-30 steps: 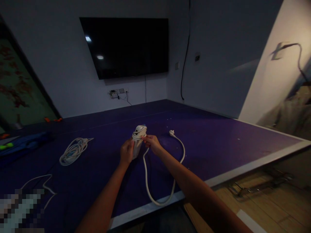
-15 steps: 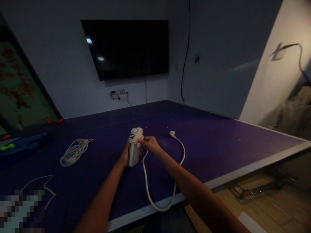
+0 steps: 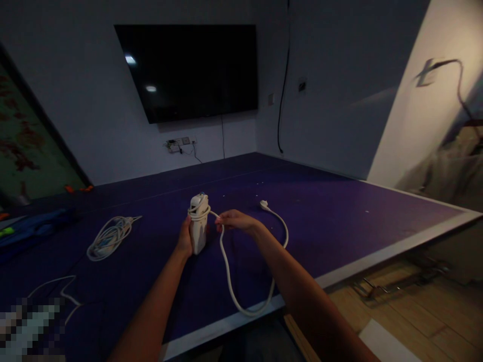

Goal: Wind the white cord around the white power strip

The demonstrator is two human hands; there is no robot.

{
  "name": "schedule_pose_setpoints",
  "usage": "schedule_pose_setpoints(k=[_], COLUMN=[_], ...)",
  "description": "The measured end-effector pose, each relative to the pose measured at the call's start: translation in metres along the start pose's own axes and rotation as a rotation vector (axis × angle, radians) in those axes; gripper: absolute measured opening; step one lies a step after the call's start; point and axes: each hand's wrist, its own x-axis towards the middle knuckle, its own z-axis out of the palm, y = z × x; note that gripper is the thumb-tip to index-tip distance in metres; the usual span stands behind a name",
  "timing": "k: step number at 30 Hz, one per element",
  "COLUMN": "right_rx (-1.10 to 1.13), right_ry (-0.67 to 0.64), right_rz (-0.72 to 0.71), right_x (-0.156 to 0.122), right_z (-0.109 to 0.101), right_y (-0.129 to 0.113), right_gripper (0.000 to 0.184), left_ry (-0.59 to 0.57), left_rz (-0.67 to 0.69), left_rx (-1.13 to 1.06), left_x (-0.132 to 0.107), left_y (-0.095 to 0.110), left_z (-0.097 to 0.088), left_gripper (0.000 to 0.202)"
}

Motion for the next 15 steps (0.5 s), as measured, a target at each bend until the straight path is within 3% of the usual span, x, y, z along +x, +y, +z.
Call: schedule_pose_setpoints(k=[6,15], right_rx=[0.214,0.091], right_ry=[-0.014,0.063], right_rz=[-0.160,-0.307], right_x=[-0.001,0.006], right_z=[0.018,0.041], right_y=[-0.004,0.001], right_gripper=[0.045,0.041], left_ry=[0.023,0.038], left_rz=[0.008,0.080], left_rx=[-0.009,0.030], left_x=[0.002,0.006], left_y=[0.012,0.005], left_z=[0.003,0.000], left_gripper=[0.070,0.067])
